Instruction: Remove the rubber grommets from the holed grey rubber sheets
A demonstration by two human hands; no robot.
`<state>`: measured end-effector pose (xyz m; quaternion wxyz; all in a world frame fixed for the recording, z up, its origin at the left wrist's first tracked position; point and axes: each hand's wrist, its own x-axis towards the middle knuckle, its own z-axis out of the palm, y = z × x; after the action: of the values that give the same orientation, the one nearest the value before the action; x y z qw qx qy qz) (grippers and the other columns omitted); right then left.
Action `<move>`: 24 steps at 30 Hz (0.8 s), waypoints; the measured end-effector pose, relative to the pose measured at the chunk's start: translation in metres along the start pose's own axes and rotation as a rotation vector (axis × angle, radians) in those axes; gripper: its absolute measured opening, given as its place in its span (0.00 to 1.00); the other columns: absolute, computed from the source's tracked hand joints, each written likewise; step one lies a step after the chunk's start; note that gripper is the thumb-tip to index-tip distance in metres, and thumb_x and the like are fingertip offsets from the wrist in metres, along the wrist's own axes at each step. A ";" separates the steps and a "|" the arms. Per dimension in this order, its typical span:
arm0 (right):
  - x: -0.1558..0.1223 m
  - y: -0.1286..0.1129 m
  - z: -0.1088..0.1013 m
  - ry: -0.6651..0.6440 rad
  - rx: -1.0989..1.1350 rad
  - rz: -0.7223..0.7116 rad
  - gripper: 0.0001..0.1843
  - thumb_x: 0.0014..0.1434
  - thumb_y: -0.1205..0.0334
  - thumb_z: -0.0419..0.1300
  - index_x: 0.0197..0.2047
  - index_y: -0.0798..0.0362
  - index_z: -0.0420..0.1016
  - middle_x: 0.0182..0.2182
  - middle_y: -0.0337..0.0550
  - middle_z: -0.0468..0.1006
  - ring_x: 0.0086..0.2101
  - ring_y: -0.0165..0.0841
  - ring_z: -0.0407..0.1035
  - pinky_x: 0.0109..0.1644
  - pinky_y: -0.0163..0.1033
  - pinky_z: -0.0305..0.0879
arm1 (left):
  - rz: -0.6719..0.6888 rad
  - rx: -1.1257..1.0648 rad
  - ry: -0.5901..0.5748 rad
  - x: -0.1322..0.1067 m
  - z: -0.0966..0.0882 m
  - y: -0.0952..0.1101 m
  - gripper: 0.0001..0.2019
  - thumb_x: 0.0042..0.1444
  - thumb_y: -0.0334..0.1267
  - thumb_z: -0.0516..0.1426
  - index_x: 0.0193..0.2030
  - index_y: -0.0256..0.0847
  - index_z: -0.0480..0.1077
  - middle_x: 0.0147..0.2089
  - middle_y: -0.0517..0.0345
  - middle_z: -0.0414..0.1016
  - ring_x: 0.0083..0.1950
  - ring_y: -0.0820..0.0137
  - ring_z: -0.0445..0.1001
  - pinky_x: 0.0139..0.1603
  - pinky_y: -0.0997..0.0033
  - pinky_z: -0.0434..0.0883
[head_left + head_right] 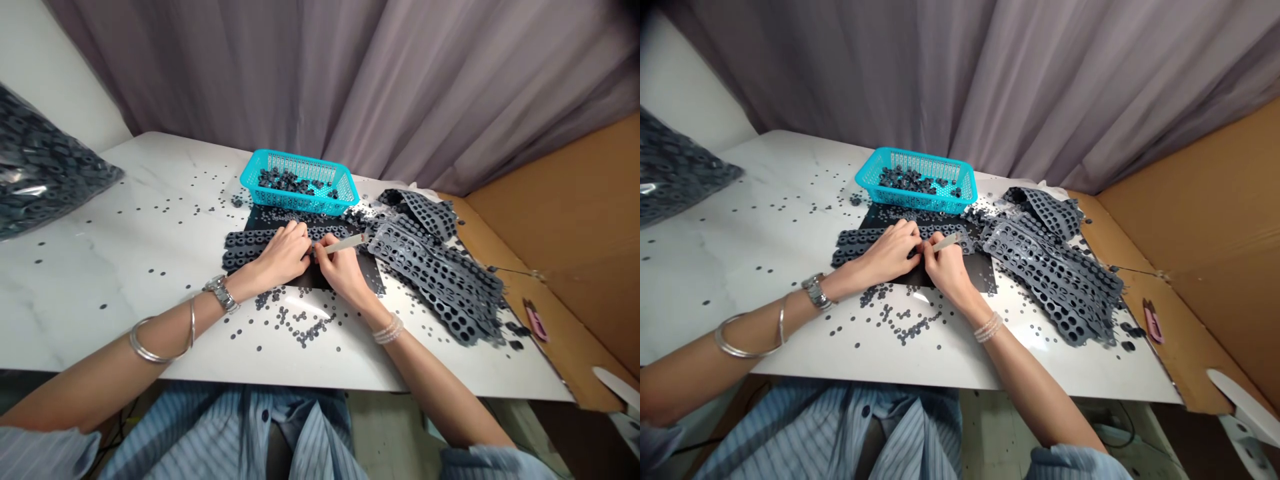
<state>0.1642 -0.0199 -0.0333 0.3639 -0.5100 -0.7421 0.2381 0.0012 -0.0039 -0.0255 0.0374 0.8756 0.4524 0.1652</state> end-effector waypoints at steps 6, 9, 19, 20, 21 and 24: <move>0.001 0.001 -0.001 -0.019 -0.001 0.002 0.13 0.63 0.59 0.51 0.26 0.48 0.61 0.21 0.37 0.68 0.24 0.33 0.63 0.31 0.37 0.54 | -0.162 -0.559 0.052 -0.004 -0.016 -0.018 0.05 0.54 0.36 0.58 0.32 0.41 0.76 0.39 0.55 0.74 0.42 0.65 0.71 0.47 0.62 0.68; 0.000 0.004 -0.001 0.001 0.037 0.047 0.13 0.63 0.57 0.52 0.27 0.48 0.63 0.20 0.36 0.70 0.24 0.33 0.63 0.31 0.37 0.55 | -0.428 -0.950 0.088 -0.005 -0.020 -0.024 0.05 0.52 0.39 0.62 0.33 0.40 0.76 0.33 0.56 0.75 0.33 0.70 0.71 0.40 0.65 0.68; 0.000 0.008 -0.010 0.185 0.312 0.158 0.17 0.63 0.49 0.55 0.27 0.49 0.64 0.22 0.37 0.74 0.26 0.32 0.68 0.34 0.37 0.64 | -0.637 -1.596 0.016 -0.007 -0.020 -0.023 0.07 0.54 0.30 0.63 0.40 0.39 0.80 0.43 0.51 0.79 0.43 0.70 0.76 0.53 0.66 0.72; 0.001 0.009 -0.011 0.195 0.312 0.159 0.17 0.62 0.49 0.55 0.27 0.49 0.65 0.23 0.37 0.74 0.26 0.32 0.69 0.34 0.38 0.64 | -0.633 -1.615 0.010 -0.007 -0.020 -0.023 0.06 0.54 0.30 0.63 0.39 0.39 0.80 0.42 0.51 0.79 0.43 0.70 0.76 0.53 0.66 0.72; 0.002 0.010 -0.012 0.201 0.309 0.160 0.17 0.63 0.48 0.55 0.27 0.49 0.65 0.23 0.37 0.74 0.26 0.32 0.69 0.35 0.38 0.65 | -0.626 -1.630 0.007 -0.007 -0.020 -0.022 0.05 0.54 0.30 0.63 0.38 0.39 0.80 0.42 0.51 0.79 0.43 0.70 0.76 0.53 0.66 0.73; 0.003 0.013 -0.012 0.210 0.306 0.162 0.17 0.63 0.48 0.54 0.29 0.50 0.67 0.23 0.38 0.74 0.26 0.32 0.69 0.35 0.38 0.65 | -0.605 -1.665 0.007 -0.007 -0.020 -0.022 0.01 0.54 0.31 0.64 0.33 0.39 0.78 0.40 0.52 0.79 0.44 0.69 0.77 0.54 0.65 0.74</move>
<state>0.1807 -0.0130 -0.0342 0.4921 -0.5289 -0.6118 0.3222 -0.0260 0.0017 -0.0129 0.7032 0.4066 0.3978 0.4265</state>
